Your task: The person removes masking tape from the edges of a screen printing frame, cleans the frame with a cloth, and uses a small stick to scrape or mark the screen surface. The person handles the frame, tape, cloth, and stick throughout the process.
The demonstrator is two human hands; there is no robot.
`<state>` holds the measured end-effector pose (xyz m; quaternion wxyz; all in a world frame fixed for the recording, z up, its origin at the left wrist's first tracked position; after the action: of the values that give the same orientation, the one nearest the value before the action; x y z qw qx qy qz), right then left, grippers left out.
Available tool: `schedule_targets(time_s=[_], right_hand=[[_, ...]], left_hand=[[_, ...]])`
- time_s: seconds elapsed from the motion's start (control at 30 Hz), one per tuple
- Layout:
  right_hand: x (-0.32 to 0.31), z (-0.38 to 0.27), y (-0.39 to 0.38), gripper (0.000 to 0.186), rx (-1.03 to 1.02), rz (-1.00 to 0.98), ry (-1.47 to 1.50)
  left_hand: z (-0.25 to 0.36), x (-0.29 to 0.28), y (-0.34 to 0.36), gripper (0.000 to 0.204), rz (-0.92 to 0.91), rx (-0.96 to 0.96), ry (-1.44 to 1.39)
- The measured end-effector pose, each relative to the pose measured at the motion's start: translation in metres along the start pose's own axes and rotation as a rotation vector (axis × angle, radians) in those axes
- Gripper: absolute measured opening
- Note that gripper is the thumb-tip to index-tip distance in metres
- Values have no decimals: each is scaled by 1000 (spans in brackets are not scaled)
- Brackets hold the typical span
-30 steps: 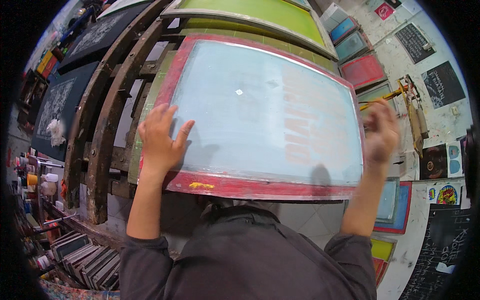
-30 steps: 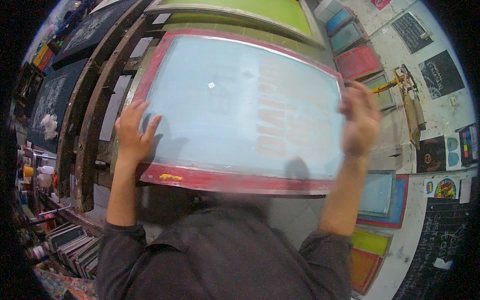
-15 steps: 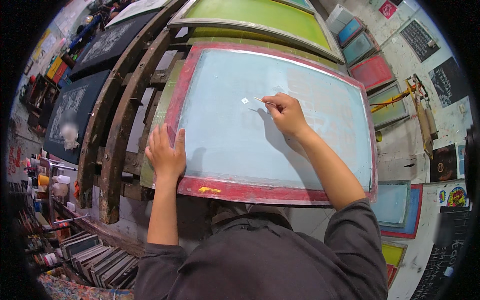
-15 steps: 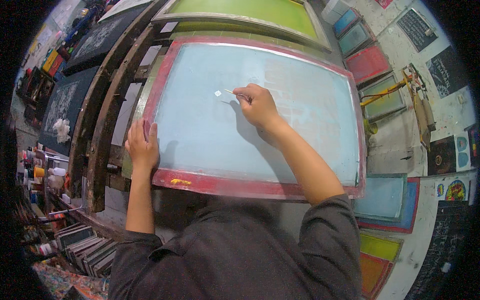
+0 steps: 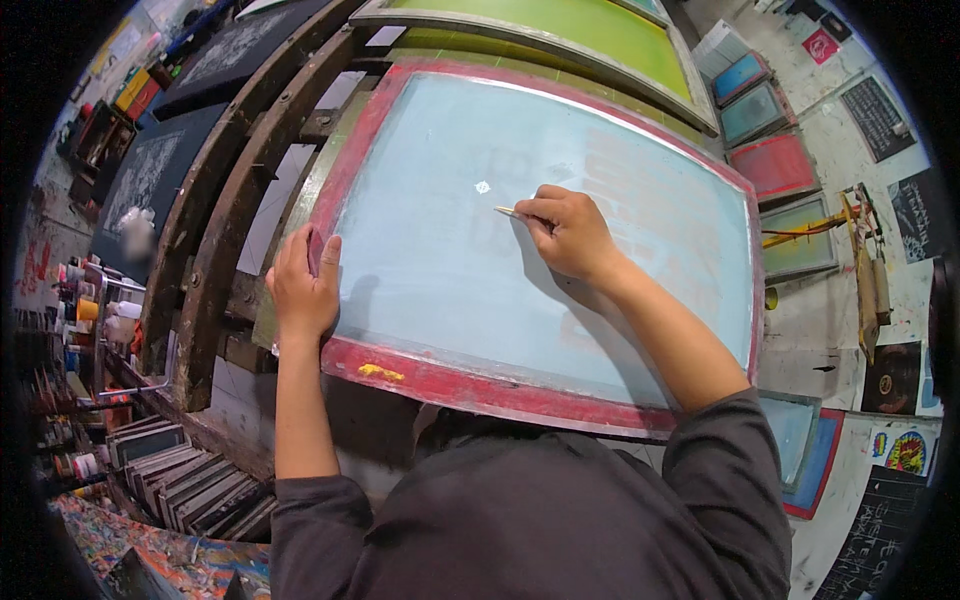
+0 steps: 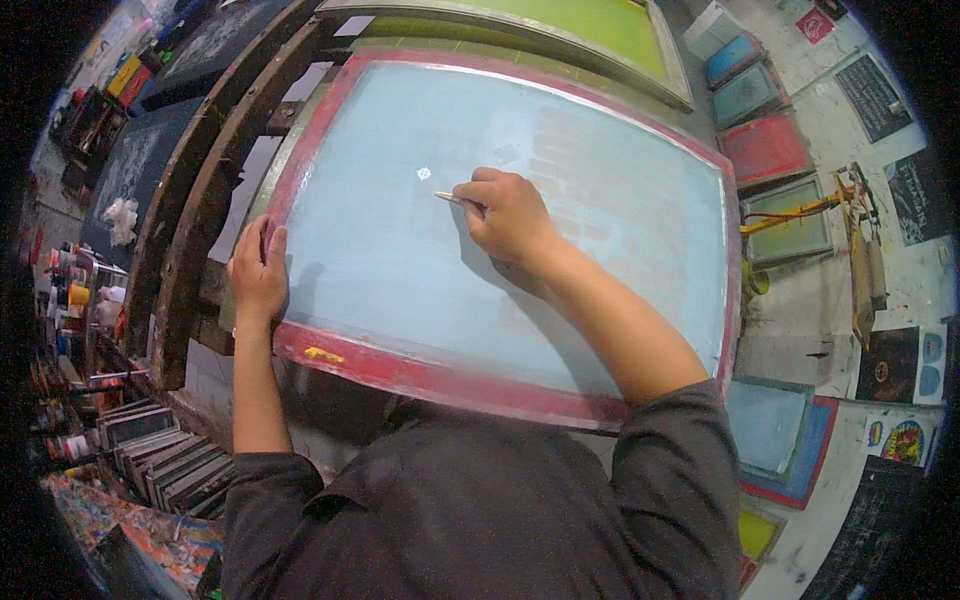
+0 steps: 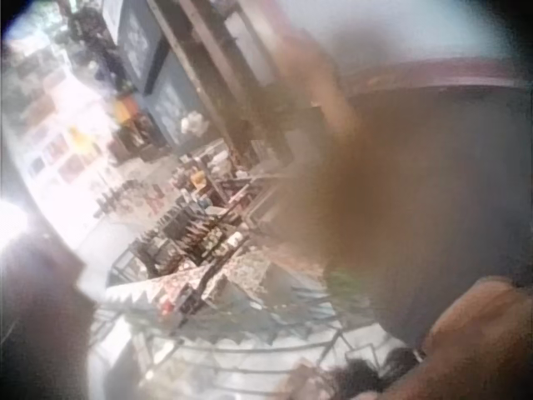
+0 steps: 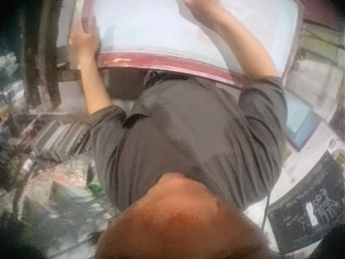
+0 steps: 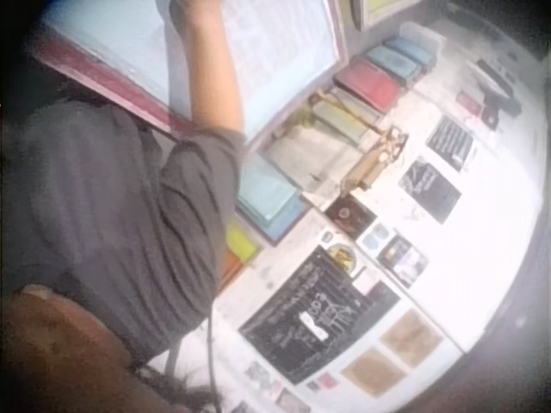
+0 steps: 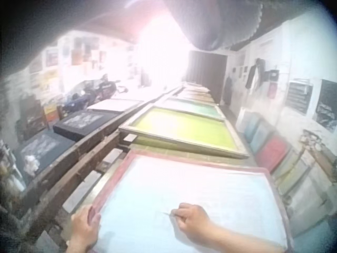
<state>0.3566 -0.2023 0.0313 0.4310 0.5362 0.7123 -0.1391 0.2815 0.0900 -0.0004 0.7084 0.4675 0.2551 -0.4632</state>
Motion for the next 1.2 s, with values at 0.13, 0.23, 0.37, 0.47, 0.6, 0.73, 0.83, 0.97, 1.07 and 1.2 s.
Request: schedule_targets(time_s=[0.13, 0.23, 0.37, 0.47, 0.6, 0.73, 0.83, 0.97, 1.07, 1.2], right_hand=[[2, -5, 2, 13, -62, -17, -14], [3, -9, 2, 12, -65, -31, -40], [7, -17, -3, 6, -82, -54, -147], [10, -18, -3, 2, -75, -64, -176], [11, -19, -1, 2, -93, -60, -191], [11, -22, -1, 2, -114, -49, -191], [11, -23, 0, 2, -122, -42, -195], [13, -22, 0, 2, -114, -37, -187], [14, -24, 0, 1, -106, -34, -195], [10, -27, 2, 14, -122, -24, -425]], left_hand=[[1, -2, 2, 50, 29, 26, 18], [4, -3, 0, 49, 40, 30, 19], [5, -5, 2, 48, 34, 11, -45], [5, -7, 2, 47, 43, 3, -20], [6, -8, 3, 46, 62, 38, 6], [8, -9, 4, 45, 70, 48, -4], [8, -9, 3, 44, 73, 42, -13], [6, -8, 3, 44, 59, 21, -27], [6, -9, 2, 44, 63, 16, -9], [3, -10, 2, 45, 60, -11, -35]])
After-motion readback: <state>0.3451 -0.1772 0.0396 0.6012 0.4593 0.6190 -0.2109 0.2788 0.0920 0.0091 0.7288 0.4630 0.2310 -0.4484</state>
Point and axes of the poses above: each hand's wrist, its own y-axis towards the middle knuckle, its own x-axis out of the palm, z = x × y, the point moved 10 cm from there along y, towards the middle knuckle, and after that the axes turned 9 degrees about x, right-handed, at the moved point
